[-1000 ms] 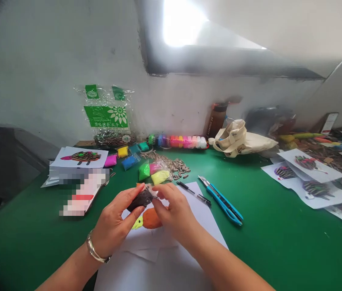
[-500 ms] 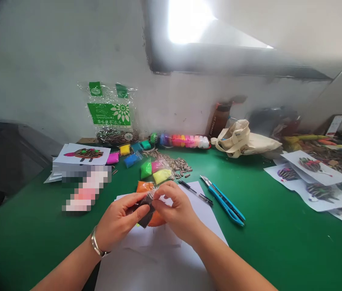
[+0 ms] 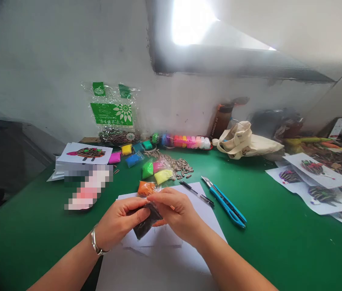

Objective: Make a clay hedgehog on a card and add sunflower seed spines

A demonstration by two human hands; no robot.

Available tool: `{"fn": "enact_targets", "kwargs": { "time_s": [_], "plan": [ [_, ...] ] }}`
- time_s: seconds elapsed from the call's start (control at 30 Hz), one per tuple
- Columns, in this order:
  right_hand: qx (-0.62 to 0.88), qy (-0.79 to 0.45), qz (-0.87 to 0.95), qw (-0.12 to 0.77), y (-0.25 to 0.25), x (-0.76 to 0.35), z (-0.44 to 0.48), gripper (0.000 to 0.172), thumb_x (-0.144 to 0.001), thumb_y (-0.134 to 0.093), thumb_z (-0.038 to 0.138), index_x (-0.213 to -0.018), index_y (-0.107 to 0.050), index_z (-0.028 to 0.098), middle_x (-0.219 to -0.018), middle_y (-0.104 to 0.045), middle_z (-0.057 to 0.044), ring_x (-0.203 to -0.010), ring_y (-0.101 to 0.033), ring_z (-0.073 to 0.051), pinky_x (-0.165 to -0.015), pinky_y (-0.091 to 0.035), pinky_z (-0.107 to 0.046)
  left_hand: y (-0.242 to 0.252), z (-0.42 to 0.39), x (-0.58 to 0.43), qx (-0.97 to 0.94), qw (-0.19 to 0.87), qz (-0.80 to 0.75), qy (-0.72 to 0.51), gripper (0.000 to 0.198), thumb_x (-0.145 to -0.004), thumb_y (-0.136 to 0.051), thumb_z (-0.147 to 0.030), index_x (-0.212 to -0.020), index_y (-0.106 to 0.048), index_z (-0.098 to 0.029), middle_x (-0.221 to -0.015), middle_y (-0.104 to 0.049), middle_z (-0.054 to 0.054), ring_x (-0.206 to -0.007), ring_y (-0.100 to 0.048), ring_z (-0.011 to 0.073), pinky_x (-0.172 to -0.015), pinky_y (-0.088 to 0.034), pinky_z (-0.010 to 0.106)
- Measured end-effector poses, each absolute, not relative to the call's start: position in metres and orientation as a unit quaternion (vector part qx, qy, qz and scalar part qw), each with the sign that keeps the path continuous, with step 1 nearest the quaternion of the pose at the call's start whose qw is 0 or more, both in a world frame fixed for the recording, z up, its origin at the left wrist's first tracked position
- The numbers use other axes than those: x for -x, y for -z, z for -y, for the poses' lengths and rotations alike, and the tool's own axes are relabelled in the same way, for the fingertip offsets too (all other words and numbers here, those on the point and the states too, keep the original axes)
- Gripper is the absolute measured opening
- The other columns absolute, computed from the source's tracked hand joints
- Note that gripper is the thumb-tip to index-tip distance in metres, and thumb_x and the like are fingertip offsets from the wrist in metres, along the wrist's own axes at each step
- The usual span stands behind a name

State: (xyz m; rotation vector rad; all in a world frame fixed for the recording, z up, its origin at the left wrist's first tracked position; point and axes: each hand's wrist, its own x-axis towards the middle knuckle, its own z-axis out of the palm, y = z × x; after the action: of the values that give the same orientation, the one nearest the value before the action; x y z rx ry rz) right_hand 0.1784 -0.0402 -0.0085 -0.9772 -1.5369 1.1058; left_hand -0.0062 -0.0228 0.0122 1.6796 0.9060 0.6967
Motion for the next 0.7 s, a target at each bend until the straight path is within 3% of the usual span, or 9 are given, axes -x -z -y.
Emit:
{"fn": "enact_targets", "kwargs": {
  "time_s": [0.3,0.4,0.53,0.7],
  "plan": [
    [0.389,-0.524,0.605,0.455,0.001,-0.179,0.043,0.011,-0.083,-0.062,0.026,-0.094,-0.059,0.022,-0.088,-0.06,0.0,-0.08,-0.058,-0.013,-0.072,-0.052,-0.027,-0.012,0.022,0.008,-0.706,0.52,-0.388,-0.284,0.026,-0.085,-0.055,-0.034,-0.094,-0.073,-0.017,-0.087,-0.07,0.004,-0.083,-0.062,0.0194,-0.074,-0.048,0.027],
    [0.401,-0.476,0.648,0.439,0.0,-0.181,0.043,0.017,-0.082,-0.061,0.02,-0.099,-0.06,0.022,-0.086,-0.06,0.0,-0.076,-0.056,-0.012,-0.068,-0.048,-0.025,-0.012,0.022,0.008,-0.717,0.524,-0.381,-0.257,0.027,-0.085,-0.054,-0.034,-0.088,-0.073,-0.015,-0.079,-0.068,0.003,-0.075,-0.059,0.0168,-0.067,-0.046,0.024],
    [0.436,-0.382,0.724,0.373,-0.002,-0.184,0.042,0.007,-0.079,-0.059,0.014,-0.08,-0.064,0.019,-0.072,-0.056,0.002,-0.067,-0.049,-0.011,-0.059,-0.039,-0.022,-0.012,0.023,0.009,-0.756,0.484,-0.381,-0.221,0.025,-0.085,-0.053,-0.032,-0.084,-0.073,-0.016,-0.072,-0.064,0.0,-0.069,-0.054,0.0138,-0.062,-0.041,0.021],
    [0.458,-0.363,0.754,0.299,-0.004,-0.184,0.044,0.014,-0.079,-0.055,0.011,-0.076,-0.064,0.02,-0.069,-0.056,0.002,-0.065,-0.048,-0.011,-0.056,-0.035,-0.021,-0.012,0.022,0.009,-0.812,0.405,-0.382,-0.175,0.024,-0.086,-0.051,-0.029,-0.079,-0.071,-0.018,-0.068,-0.061,-0.001,-0.065,-0.052,0.0125,-0.06,-0.037,0.02]
  ]
}}
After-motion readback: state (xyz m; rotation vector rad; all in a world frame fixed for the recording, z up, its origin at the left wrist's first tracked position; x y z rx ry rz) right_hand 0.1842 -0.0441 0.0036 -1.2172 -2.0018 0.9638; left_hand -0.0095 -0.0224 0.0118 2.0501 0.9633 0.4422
